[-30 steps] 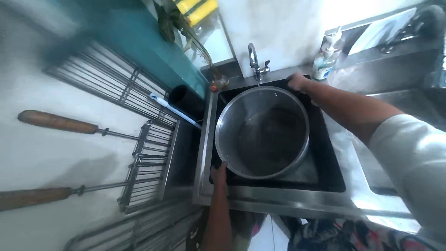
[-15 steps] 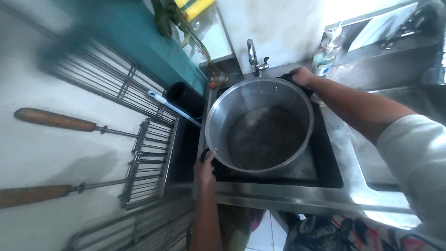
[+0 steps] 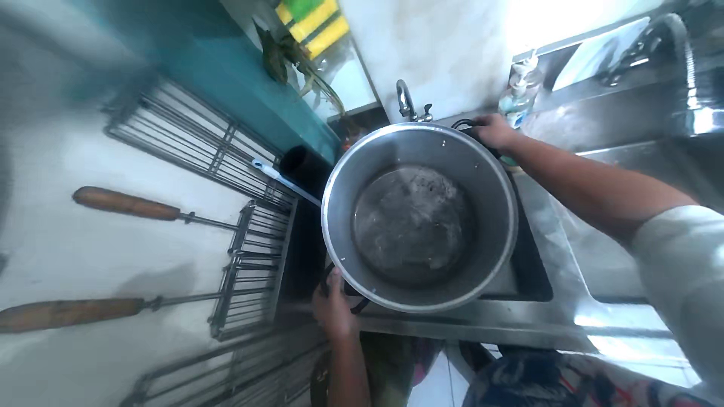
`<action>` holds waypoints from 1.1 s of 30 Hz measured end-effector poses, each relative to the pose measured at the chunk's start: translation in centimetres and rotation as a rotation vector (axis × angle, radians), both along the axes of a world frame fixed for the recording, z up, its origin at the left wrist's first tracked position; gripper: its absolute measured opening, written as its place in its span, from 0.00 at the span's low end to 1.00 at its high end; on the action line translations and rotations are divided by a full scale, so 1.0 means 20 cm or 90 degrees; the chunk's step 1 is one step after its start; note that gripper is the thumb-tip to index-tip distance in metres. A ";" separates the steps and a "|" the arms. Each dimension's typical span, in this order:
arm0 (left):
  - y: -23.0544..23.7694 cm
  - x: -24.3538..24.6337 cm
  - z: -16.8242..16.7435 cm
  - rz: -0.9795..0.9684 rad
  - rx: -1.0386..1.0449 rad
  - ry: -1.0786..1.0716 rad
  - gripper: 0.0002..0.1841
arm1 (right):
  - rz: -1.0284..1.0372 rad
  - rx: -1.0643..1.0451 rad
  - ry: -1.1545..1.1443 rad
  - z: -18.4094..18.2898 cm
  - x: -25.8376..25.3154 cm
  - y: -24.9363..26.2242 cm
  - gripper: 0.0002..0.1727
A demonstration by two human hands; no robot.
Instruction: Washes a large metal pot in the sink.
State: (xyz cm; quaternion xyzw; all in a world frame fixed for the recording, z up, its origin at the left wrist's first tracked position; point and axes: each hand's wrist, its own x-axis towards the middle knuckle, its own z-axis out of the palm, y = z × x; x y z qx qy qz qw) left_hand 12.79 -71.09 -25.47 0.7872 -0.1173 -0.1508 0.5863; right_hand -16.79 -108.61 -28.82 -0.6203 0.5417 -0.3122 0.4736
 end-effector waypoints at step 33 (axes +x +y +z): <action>0.22 -0.04 -0.14 0.091 -0.241 -0.202 0.28 | -0.278 -0.015 -0.462 0.17 -0.02 0.40 0.16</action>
